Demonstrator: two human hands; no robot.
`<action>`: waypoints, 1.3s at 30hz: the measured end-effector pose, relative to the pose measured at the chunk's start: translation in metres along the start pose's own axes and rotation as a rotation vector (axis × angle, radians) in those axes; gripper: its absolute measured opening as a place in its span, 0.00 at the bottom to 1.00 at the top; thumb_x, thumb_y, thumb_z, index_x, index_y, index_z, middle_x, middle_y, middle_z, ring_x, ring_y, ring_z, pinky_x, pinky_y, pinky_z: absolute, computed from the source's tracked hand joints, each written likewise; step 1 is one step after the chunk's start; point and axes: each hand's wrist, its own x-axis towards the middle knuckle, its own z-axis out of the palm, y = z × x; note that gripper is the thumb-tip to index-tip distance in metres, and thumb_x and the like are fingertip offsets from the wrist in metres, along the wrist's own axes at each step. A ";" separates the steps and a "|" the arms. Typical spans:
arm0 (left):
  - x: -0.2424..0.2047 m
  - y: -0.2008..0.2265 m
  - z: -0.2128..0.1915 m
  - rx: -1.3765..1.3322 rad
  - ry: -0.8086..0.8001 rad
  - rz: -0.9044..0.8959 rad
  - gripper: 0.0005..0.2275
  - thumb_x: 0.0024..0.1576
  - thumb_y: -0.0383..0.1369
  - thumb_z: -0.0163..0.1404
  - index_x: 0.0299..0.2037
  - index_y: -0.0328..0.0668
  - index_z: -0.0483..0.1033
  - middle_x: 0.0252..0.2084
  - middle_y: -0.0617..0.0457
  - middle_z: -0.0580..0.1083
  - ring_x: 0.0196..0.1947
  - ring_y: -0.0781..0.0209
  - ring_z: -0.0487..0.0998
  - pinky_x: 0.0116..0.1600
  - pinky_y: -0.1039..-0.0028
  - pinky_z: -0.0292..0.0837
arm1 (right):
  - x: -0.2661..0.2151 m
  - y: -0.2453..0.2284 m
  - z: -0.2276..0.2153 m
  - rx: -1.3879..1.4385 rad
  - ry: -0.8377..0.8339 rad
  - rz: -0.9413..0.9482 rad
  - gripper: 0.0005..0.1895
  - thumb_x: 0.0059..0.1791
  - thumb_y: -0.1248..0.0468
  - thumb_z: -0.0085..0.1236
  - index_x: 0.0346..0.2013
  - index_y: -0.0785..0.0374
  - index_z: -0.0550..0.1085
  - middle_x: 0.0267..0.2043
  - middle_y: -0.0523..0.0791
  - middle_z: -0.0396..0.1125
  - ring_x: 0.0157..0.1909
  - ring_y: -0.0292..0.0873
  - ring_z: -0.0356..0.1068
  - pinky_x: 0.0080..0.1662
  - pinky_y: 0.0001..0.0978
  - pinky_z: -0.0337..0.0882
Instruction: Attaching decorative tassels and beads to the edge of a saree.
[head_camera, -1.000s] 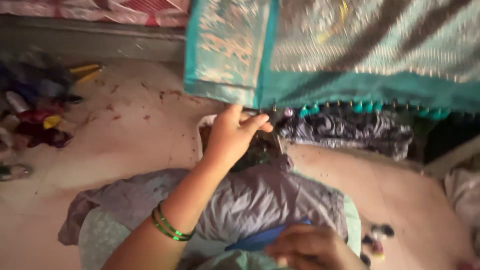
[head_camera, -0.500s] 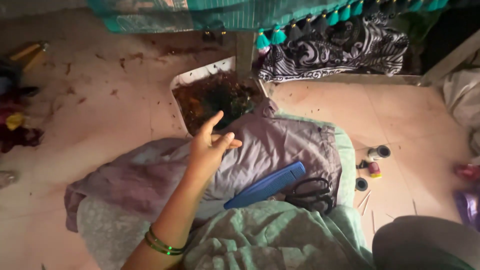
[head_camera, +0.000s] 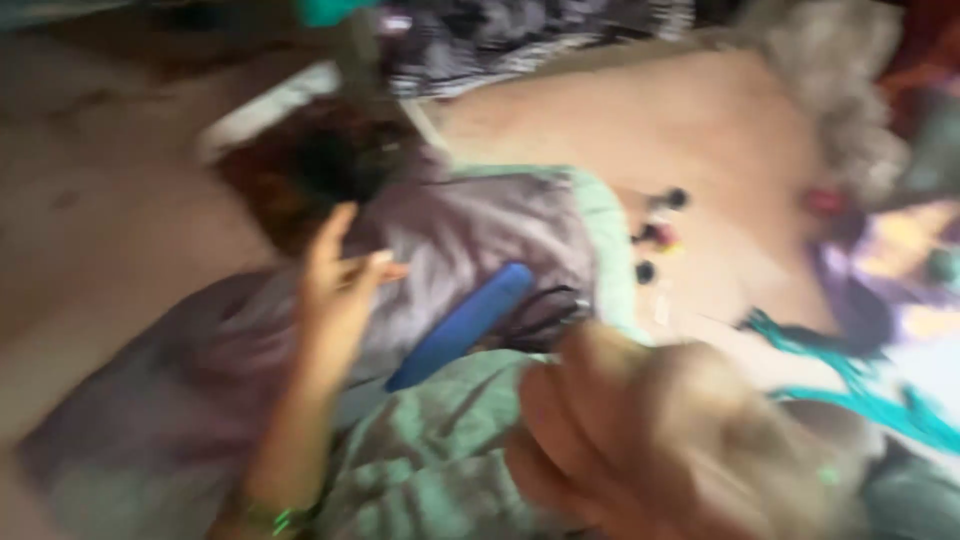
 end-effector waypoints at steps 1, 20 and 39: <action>0.000 0.001 0.001 0.071 0.010 0.006 0.30 0.62 0.29 0.51 0.75 0.43 0.53 0.38 0.47 0.81 0.38 0.66 0.83 0.44 0.78 0.76 | 0.022 -0.006 -0.022 0.018 0.046 -0.021 0.12 0.55 0.59 0.58 0.35 0.66 0.73 0.32 0.44 0.63 0.35 0.39 0.59 0.41 0.30 0.63; 0.024 -0.027 0.022 0.058 -0.043 -0.028 0.20 0.68 0.23 0.49 0.70 0.31 0.65 0.43 0.42 0.79 0.44 0.58 0.82 0.55 0.71 0.77 | -0.076 0.095 -0.549 -1.790 1.019 0.059 0.06 0.54 0.62 0.61 0.38 0.61 0.81 0.32 0.53 0.74 0.35 0.51 0.75 0.38 0.40 0.73; 0.001 -0.020 0.016 0.238 -0.054 0.004 0.11 0.63 0.30 0.51 0.54 0.36 0.77 0.42 0.50 0.82 0.43 0.66 0.84 0.48 0.77 0.78 | -0.021 0.054 -0.575 -2.065 0.747 0.416 0.19 0.49 0.65 0.52 0.54 0.59 0.75 0.48 0.56 0.71 0.47 0.60 0.75 0.48 0.50 0.74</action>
